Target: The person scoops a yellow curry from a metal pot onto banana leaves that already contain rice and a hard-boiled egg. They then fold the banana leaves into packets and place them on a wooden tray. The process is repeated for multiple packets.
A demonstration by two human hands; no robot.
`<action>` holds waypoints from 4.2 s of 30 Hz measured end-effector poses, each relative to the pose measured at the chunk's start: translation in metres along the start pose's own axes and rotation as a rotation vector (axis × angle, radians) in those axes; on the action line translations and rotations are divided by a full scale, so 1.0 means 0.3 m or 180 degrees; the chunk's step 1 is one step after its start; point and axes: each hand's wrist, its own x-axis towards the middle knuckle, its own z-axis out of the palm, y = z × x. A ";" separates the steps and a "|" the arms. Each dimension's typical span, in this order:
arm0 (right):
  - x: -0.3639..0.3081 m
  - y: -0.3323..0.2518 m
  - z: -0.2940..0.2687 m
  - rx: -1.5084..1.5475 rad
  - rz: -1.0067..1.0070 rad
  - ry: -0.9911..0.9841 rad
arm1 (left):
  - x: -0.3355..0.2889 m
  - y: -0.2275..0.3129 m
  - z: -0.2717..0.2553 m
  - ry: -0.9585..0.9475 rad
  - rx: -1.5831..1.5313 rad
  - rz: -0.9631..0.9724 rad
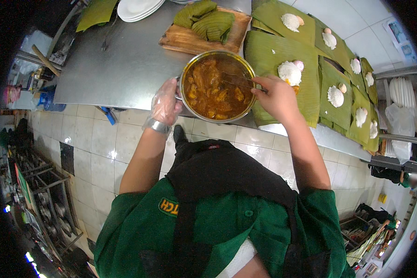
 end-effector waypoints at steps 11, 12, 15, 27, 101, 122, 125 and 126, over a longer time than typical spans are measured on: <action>-0.083 -0.113 -0.135 0.0067 0.0113 -0.0301 | -0.007 0.055 0.016 0.0232 -0.1076 -0.0240; -0.070 -0.128 -0.097 -0.0046 0.0084 -0.0328 | -0.007 0.060 0.012 0.0226 -0.1569 -0.0974; -0.039 -0.167 0.003 -0.0250 0.0016 -0.0301 | -0.004 0.060 0.004 0.0138 -0.2082 -0.1700; -0.176 0.021 -0.221 0.1382 0.0578 0.0361 | 0.017 0.037 0.037 0.0565 -0.2139 -0.1784; -0.279 0.250 -0.376 -0.0072 0.1531 0.0865 | 0.010 0.060 0.031 0.0451 -0.1156 -0.1397; 0.107 -0.139 -0.092 -0.0740 -0.0439 -0.0290 | -0.006 0.106 0.004 0.0180 -0.0502 -0.1485; 0.115 -0.134 -0.086 -0.0666 -0.0428 -0.0204 | -0.015 0.090 -0.001 -0.0041 -0.0029 -0.1006; 0.128 -0.133 -0.070 -0.0622 -0.0409 -0.0354 | -0.015 0.085 -0.003 -0.0041 -0.0102 -0.0961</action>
